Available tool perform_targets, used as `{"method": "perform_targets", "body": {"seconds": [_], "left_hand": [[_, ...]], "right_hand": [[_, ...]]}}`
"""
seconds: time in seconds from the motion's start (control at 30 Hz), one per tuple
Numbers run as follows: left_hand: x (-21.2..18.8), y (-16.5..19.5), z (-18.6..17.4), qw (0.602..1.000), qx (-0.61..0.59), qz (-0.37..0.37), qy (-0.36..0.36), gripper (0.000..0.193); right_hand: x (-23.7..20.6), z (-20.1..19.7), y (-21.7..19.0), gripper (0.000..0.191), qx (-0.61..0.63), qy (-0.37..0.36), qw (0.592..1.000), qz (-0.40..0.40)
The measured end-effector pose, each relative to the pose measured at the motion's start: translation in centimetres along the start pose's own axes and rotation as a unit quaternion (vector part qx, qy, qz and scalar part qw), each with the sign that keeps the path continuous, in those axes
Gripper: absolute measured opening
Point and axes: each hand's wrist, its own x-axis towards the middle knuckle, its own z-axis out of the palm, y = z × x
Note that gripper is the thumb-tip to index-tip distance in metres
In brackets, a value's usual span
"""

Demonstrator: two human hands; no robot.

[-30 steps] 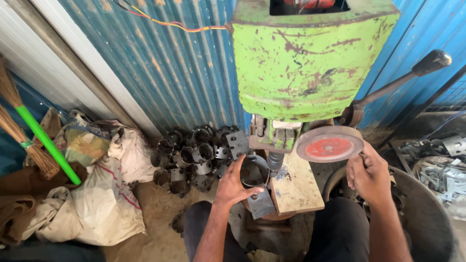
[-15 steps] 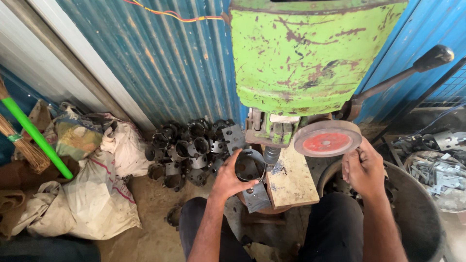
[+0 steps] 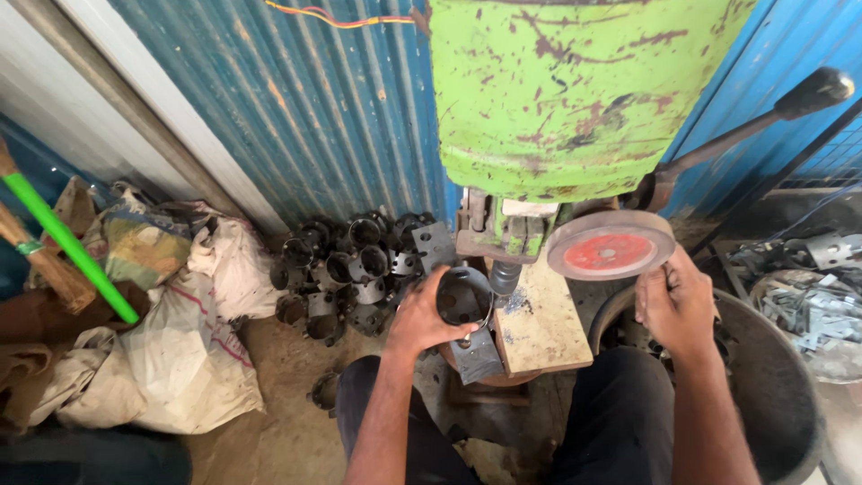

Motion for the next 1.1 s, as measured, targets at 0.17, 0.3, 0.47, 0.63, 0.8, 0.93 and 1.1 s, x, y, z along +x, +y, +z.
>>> {"method": "perform_targets", "body": {"seconds": [0.17, 0.3, 0.47, 0.63, 0.8, 0.93, 1.1], "left_hand": [[0.4, -0.3, -0.5, 0.999, -0.018, 0.041, -0.01, 0.123], [0.7, -1.4, 0.2, 0.997, -0.014, 0.072, 0.006, 0.123], [0.8, -1.6, 0.8, 0.996, -0.01, 0.086, -0.011, 0.122], [0.7, -1.1, 0.4, 0.996, -0.017, 0.085, -0.004, 0.12], [0.7, -1.2, 0.8, 0.995, -0.027, 0.09, 0.017, 0.12], [0.9, -1.3, 1.0, 0.999, -0.009, 0.042, -0.016, 0.122], [1.0, -1.1, 0.7, 0.998, -0.023, 0.066, -0.005, 0.122]], "right_hand": [[0.0, 0.3, 0.2, 0.023, 0.036, -0.015, 0.999, -0.003], [-0.2, 0.0, 1.0, 0.038, 0.094, -0.013, 0.995, 0.026], [-0.2, -0.3, 1.5, 0.035, 0.066, -0.035, 0.997, -0.02], [0.0, 0.1, 1.1, 0.039, 0.074, -0.026, 0.997, -0.023], [-0.1, 0.1, 1.0, 0.037, 0.059, -0.017, 0.998, -0.01], [-0.2, 0.2, 0.9, 0.037, 0.062, -0.026, 0.997, -0.032], [0.0, 0.3, 0.7, 0.038, 0.063, -0.018, 0.998, -0.024]]}}
